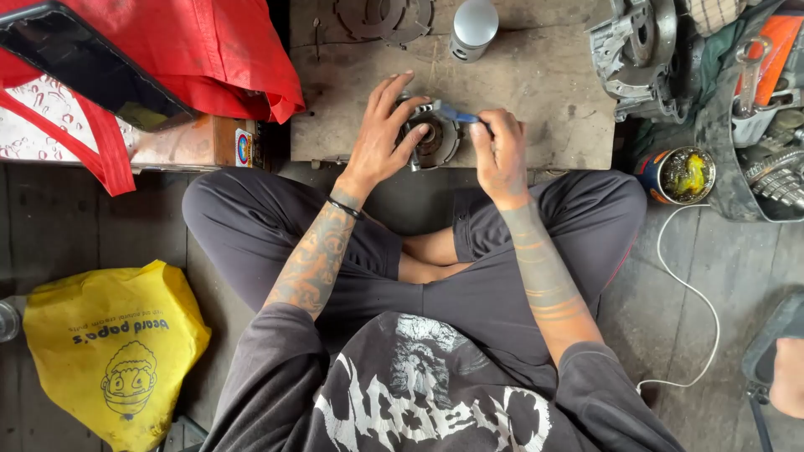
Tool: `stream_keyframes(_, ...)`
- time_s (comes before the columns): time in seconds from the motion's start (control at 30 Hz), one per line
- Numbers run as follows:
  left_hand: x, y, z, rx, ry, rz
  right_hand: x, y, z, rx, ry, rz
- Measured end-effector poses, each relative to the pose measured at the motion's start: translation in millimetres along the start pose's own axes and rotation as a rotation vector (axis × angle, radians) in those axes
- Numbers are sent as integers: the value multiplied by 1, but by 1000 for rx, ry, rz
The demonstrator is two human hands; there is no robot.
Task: The person sits on the floor and uses a blue brush to clean various mechanical parts, including a circular metal piece and a cylindrical component with holes. They handle the parts with both hands, turning them over to scrub different surfaces.
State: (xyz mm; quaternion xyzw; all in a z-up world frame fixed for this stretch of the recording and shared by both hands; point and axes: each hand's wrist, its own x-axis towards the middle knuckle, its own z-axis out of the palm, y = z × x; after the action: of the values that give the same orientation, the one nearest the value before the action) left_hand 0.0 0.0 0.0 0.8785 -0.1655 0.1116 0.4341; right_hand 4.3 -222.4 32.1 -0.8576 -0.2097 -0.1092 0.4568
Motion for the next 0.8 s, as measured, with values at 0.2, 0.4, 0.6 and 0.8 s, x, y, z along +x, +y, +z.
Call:
stream_keyframes(0.2,3,0,2,-6,55,71,5,64,-5,-287,84,97)
stream_keyframes(0.4,7,2,-1,-16,32,47,12,15,4,-228,72,-50)
stream_keyframes(0.6,9,-22,12,9,134,216,17,43,-4,-191,126,34)
stream_keyframes(0.8,12,-17,8,15,136,221,19,62,7,-223,125,21)
